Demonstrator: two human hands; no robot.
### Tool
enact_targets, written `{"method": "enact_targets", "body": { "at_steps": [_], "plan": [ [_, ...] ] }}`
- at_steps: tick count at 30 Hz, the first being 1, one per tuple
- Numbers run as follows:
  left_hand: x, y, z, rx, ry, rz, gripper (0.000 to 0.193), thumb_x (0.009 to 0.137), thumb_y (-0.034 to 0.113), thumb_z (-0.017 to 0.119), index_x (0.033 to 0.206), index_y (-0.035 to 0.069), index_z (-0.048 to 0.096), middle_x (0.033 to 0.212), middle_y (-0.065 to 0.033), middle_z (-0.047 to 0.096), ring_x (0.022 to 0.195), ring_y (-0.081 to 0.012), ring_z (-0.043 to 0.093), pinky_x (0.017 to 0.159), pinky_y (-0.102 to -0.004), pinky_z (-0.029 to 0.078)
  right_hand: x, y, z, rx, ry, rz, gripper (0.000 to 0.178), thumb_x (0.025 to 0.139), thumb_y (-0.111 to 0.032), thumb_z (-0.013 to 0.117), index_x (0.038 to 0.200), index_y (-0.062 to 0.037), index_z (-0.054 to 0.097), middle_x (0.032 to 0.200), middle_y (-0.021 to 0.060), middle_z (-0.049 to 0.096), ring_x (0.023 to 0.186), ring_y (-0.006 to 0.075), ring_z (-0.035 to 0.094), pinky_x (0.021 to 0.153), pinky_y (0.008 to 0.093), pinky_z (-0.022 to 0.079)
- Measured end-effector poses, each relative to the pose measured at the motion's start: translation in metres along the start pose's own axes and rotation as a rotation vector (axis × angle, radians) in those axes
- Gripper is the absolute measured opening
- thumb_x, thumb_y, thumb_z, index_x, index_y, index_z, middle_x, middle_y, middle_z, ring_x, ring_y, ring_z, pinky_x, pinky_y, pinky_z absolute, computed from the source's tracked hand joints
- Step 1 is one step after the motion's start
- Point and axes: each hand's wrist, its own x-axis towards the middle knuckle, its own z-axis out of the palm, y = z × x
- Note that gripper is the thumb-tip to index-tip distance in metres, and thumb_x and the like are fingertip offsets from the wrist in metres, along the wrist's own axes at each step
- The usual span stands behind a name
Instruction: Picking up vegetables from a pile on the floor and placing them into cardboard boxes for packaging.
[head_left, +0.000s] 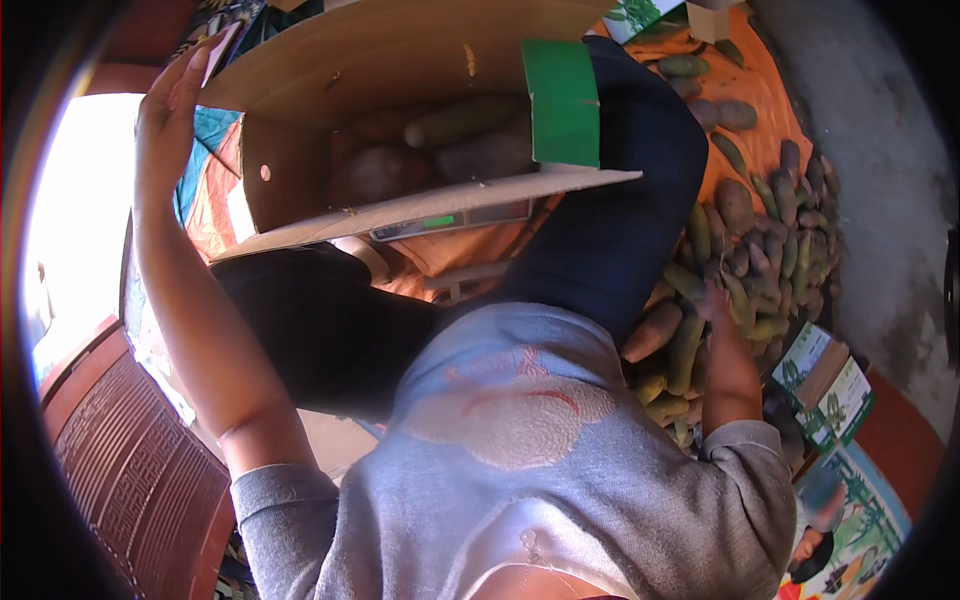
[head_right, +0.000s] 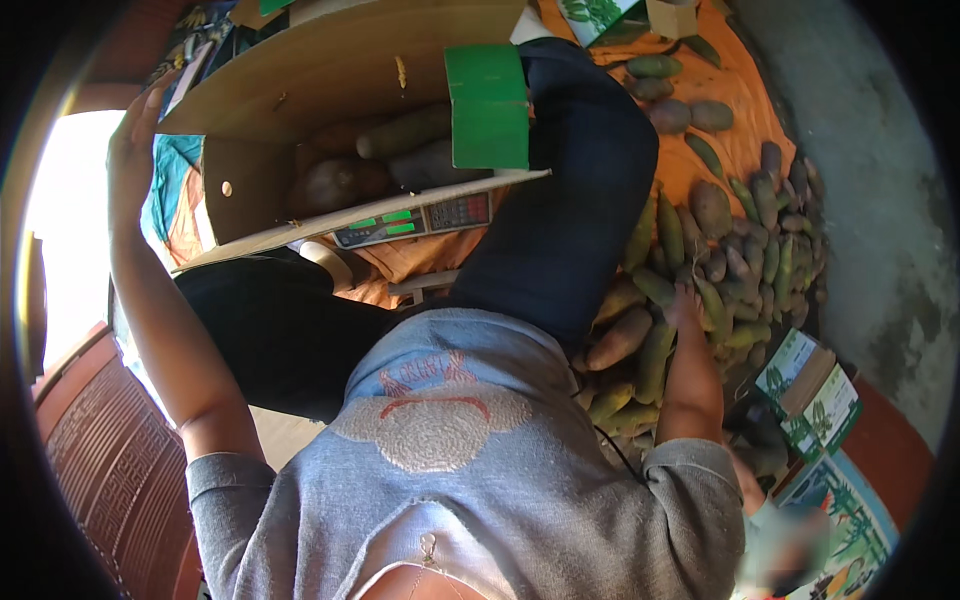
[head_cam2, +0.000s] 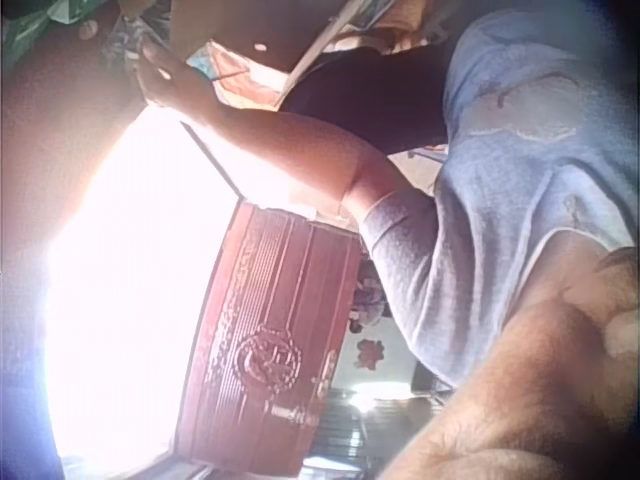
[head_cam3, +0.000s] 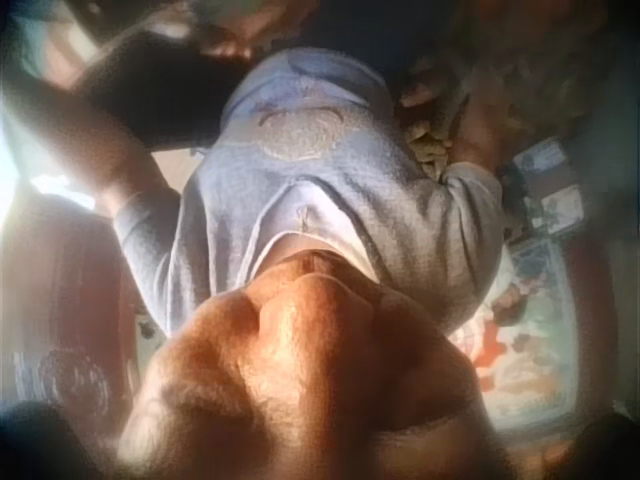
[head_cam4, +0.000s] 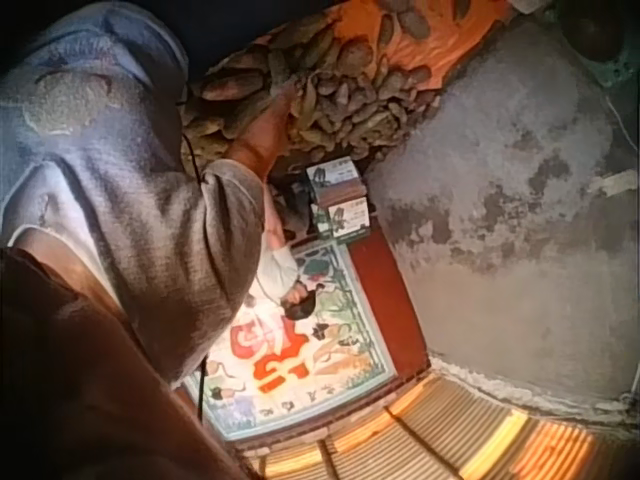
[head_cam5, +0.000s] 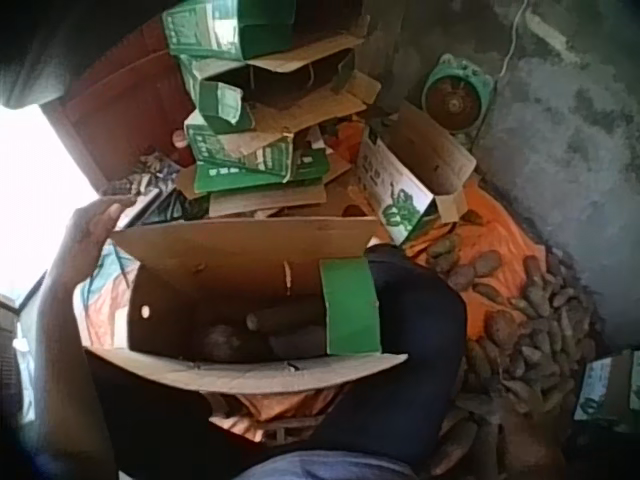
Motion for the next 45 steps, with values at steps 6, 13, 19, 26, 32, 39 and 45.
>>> {"method": "enact_targets", "body": {
  "at_steps": [6, 13, 19, 26, 32, 39, 45],
  "plan": [
    [0.003, 0.004, -0.004, 0.027, 0.0, 0.015, 0.039, 0.104, 0.039, 0.052, 0.129, 0.013, 0.067, 0.129, -0.0101, 0.066, 0.123, -0.0207, 0.058, 0.107, -0.0344, 0.04, -0.038, -0.056, -0.044, -0.307, -0.133, 0.18, 0.078, 0.082, -0.035, 0.076, 0.148, -0.0172, 0.036, 0.154, 0.0055, 0.035, 0.143, 0.0286, 0.032, 0.114, 0.0438, 0.028],
    [0.008, -0.016, 0.001, -0.028, 0.06, 0.027, 0.037, 0.103, 0.035, 0.055, 0.127, 0.01, 0.067, 0.124, -0.0124, 0.068, 0.119, -0.0241, 0.063, 0.103, -0.0353, 0.045, -0.049, -0.055, -0.011, -0.235, -0.107, 0.213, 0.087, 0.082, -0.043, 0.077, 0.147, -0.0135, 0.028, 0.146, 0.0102, 0.045, 0.137, 0.0288, 0.041, 0.112, 0.0438, 0.034],
    [-0.007, 0.061, -0.001, 0.004, 0.104, 0.047, 0.039, 0.103, 0.03, 0.053, 0.114, -0.004, 0.069, 0.112, -0.0168, 0.07, 0.106, -0.0254, 0.064, 0.095, -0.0361, 0.048, -0.087, -0.08, -0.015, 0.062, 0.007, 0.339, 0.077, 0.08, -0.044, 0.079, 0.138, -0.0096, 0.042, 0.143, 0.0119, 0.051, 0.133, 0.0332, 0.047, 0.108, 0.0463, 0.04],
    [0.004, 0.023, 0.0, -0.148, 0.08, 0.02, 0.035, 0.102, 0.029, 0.058, 0.111, -0.002, 0.07, 0.102, -0.015, 0.073, 0.096, -0.0237, 0.067, 0.086, -0.0372, 0.051, -0.055, -0.037, -0.115, 0.939, 0.562, -0.079, 0.06, 0.082, -0.017, 0.082, 0.13, 0.0028, 0.051, 0.117, 0.0129, 0.064, 0.104, 0.0209, 0.061, 0.092, 0.0336, 0.047],
    [-0.016, 0.069, -0.006, 0.003, 0.073, 0.185, 0.027, 0.098, 0.02, 0.06, 0.111, -0.002, 0.071, 0.106, -0.0187, 0.072, 0.098, -0.0293, 0.068, 0.086, -0.04, 0.052, -0.16, -0.145, -0.355, 0.917, 0.716, -0.503, 0.061, 0.088, -0.015, 0.076, 0.139, 0.0013, 0.047, 0.128, 0.0114, 0.059, 0.112, 0.0199, 0.058, 0.1, 0.0322, 0.044],
    [-0.015, 0.059, -0.005, 0.067, -0.129, 0.206, 0.022, 0.096, 0.014, 0.063, 0.109, -0.002, 0.07, 0.102, -0.0195, 0.071, 0.096, -0.0333, 0.068, 0.086, -0.0403, 0.052, -0.242, -0.339, -0.473, 0.252, 0.573, -1.111, 0.059, 0.075, -0.016, 0.076, 0.129, -0.0031, 0.056, 0.125, 0.0172, 0.062, 0.117, 0.0348, 0.06, 0.1, 0.0403, 0.046],
    [-0.007, 0.032, 0.011, 0.067, -0.062, 0.277, 0.022, 0.095, 0.012, 0.063, 0.115, 0.01, 0.071, 0.1, -0.0161, 0.072, 0.087, -0.0359, 0.068, 0.08, -0.0402, 0.053, -0.21, -0.489, -0.44, -0.233, 0.399, -1.272, 0.054, 0.079, -0.03, 0.075, 0.121, -0.001, 0.056, 0.121, 0.0169, 0.064, 0.118, 0.0348, 0.059, 0.093, 0.0484, 0.053]
  ]
}}
